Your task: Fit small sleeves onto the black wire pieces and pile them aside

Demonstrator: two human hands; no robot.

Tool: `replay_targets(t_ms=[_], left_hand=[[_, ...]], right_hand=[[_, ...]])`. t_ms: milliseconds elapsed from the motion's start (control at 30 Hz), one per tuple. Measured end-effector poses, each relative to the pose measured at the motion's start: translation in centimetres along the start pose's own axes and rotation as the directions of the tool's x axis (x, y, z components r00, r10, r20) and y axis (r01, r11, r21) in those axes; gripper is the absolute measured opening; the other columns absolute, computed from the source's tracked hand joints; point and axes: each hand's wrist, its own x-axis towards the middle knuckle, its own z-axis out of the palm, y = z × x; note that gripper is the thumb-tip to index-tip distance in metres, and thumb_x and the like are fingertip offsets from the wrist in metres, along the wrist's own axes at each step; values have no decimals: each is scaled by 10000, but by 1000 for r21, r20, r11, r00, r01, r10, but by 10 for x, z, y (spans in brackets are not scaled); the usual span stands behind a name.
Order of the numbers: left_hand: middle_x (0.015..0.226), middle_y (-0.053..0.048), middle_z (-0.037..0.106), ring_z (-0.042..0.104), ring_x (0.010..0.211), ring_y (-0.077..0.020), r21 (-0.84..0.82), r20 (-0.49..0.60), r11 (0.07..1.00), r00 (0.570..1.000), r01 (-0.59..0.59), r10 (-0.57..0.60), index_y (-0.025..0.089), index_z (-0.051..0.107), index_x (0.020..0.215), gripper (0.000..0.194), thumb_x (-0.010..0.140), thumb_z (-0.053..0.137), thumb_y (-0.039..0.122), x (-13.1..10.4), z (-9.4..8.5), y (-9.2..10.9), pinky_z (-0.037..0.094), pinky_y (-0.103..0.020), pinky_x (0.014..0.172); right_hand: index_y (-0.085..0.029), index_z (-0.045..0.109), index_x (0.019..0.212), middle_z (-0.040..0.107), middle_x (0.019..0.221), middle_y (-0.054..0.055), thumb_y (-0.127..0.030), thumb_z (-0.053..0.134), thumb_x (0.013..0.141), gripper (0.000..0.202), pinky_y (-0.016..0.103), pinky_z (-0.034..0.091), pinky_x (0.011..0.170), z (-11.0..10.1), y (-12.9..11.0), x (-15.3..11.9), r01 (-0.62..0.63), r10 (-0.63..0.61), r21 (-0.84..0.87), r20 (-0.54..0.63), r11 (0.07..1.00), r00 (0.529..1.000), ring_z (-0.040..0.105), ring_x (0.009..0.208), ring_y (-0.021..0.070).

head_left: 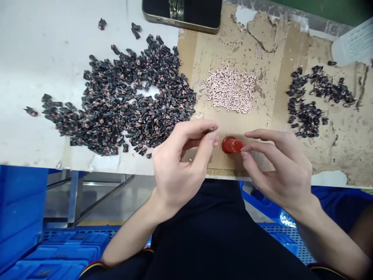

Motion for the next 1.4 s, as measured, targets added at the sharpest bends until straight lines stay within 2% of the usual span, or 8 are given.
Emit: replay_targets(t_ms=[167,267,333,467,633,767,900,1400], left_hand=[[1091,-7,762,773,804,-130,32,-16,999,1000,-26,27,297,764,1126,212,1001,691,142,0,-2,-1,718,-268,767],[1075,-11,768,774,884,-140,2,3,1000,1000,9,-9,267,792,1097,226,968,715,98,2,-3,5,706,-259,805],[1021,-9,789,778,862,-134,-82,76,987,988,138,-132,238,801,1071,216,957,711,78,5,-2,11,697,-235,785],[904,-3,829,786,745,-129,-254,327,857,874,448,-360,211,812,959,158,927,720,86,11,3,16,686,-214,703],[812,-2,819,788,720,-149,-378,507,648,733,661,-453,213,800,901,99,878,771,121,11,9,13,677,-234,661],[750,6,796,765,649,-130,-423,575,498,649,757,-498,212,780,868,107,846,781,107,11,9,14,662,-218,630],[712,20,779,737,604,-95,-453,596,436,628,778,-501,209,770,827,134,832,773,75,13,9,16,648,-180,637],[687,6,764,737,602,-128,-388,574,517,639,763,-512,195,750,807,97,799,823,132,15,6,18,669,-242,640]], right_hand=[[-207,652,1055,761,1168,147,-51,747,863,265,463,599,861,-1,0,-1,41,-41,-29,21,999,999,745,1010,296],[-249,688,1039,751,1180,106,-92,757,872,239,478,577,929,-6,-4,-1,-121,120,113,13,986,993,722,1067,289],[-282,716,1007,741,1171,75,-121,748,893,199,483,566,984,-10,-8,1,-284,288,313,34,906,957,708,1105,280],[-282,761,963,753,1134,47,-122,735,928,167,423,608,988,-19,-15,4,-441,452,647,163,622,877,720,1091,237],[-289,780,1002,798,1210,19,-152,728,967,151,352,678,933,-25,-23,4,-530,520,771,309,353,796,778,1067,200],[-282,782,981,817,1182,11,-143,760,943,145,320,683,937,-25,-28,7,-507,513,763,272,401,814,785,1114,206],[-275,773,998,830,1042,14,-115,744,944,172,350,673,991,-23,-29,11,-462,471,758,232,461,851,795,1099,215],[-287,799,1012,834,1014,11,-96,775,901,222,351,694,940,-25,-24,14,-420,385,709,223,567,896,806,1059,230]])
